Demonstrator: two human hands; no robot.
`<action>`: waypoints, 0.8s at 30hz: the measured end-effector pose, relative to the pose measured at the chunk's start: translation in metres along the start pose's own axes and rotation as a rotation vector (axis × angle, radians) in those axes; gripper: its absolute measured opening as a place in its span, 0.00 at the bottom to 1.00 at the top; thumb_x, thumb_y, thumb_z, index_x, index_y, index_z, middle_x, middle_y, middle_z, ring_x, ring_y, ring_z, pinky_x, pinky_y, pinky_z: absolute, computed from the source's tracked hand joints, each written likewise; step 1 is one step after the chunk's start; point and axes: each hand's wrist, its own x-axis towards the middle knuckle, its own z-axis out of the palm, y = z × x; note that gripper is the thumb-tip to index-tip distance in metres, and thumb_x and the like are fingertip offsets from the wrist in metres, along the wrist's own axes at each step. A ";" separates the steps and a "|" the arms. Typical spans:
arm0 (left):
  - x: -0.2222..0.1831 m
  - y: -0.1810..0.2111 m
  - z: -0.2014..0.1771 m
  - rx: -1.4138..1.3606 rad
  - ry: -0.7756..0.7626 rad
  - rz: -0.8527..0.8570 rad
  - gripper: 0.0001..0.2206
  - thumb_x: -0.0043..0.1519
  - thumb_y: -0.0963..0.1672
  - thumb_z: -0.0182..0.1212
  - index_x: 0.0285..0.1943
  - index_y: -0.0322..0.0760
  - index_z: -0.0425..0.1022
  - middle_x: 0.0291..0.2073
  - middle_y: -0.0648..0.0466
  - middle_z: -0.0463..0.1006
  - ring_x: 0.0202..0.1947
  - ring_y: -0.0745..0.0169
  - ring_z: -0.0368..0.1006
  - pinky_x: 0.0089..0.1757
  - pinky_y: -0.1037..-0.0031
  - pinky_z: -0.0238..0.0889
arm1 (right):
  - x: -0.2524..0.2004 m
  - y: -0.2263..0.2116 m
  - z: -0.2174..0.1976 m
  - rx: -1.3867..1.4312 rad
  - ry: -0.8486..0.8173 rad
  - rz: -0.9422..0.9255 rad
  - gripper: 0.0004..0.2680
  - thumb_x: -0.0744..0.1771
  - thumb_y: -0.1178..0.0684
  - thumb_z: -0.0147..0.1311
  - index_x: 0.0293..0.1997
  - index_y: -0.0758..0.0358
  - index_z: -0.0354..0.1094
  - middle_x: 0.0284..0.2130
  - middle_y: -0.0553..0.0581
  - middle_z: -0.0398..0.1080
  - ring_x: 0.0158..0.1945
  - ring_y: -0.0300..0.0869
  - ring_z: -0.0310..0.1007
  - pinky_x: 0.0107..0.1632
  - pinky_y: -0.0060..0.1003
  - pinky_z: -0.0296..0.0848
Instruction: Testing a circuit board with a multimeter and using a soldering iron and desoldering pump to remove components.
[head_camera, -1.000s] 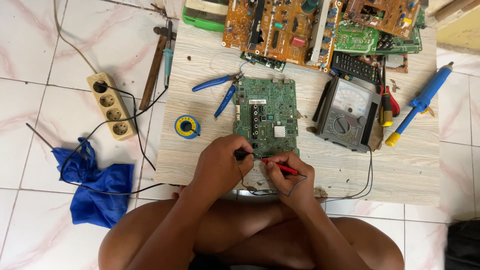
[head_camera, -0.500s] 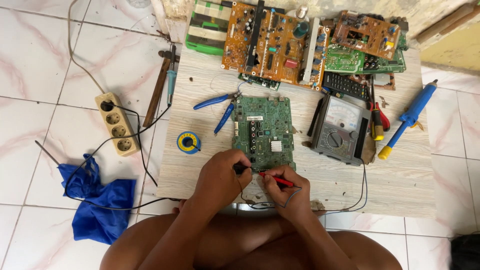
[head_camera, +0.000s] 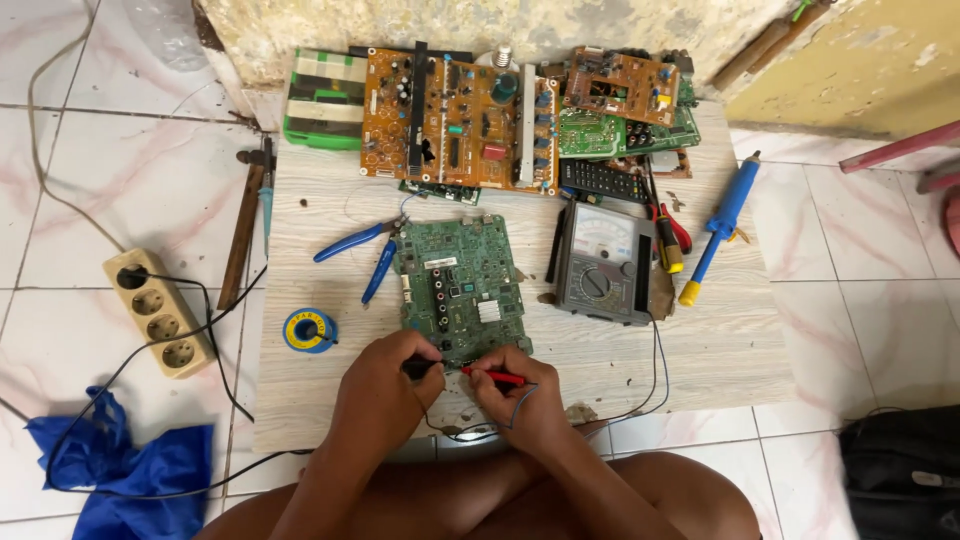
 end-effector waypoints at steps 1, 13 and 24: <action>0.000 0.000 0.000 -0.006 -0.004 -0.016 0.08 0.50 0.43 0.71 0.37 0.44 0.81 0.31 0.56 0.82 0.30 0.60 0.76 0.35 0.71 0.69 | 0.000 -0.001 -0.001 0.018 -0.013 -0.003 0.01 0.62 0.60 0.60 0.32 0.66 0.73 0.23 0.51 0.75 0.24 0.34 0.66 0.28 0.28 0.68; 0.000 0.002 -0.001 0.005 -0.034 -0.046 0.08 0.50 0.43 0.70 0.37 0.43 0.81 0.29 0.58 0.82 0.26 0.64 0.74 0.32 0.73 0.67 | 0.001 -0.005 -0.004 0.048 -0.030 0.002 0.01 0.63 0.61 0.59 0.33 0.66 0.74 0.22 0.52 0.73 0.23 0.34 0.64 0.27 0.28 0.66; -0.003 0.006 -0.005 -0.005 -0.013 0.020 0.03 0.61 0.45 0.67 0.39 0.45 0.79 0.31 0.45 0.81 0.35 0.46 0.79 0.36 0.60 0.74 | 0.000 0.009 0.003 0.190 0.043 -0.067 0.01 0.64 0.64 0.61 0.32 0.69 0.76 0.21 0.63 0.77 0.27 0.37 0.71 0.32 0.36 0.75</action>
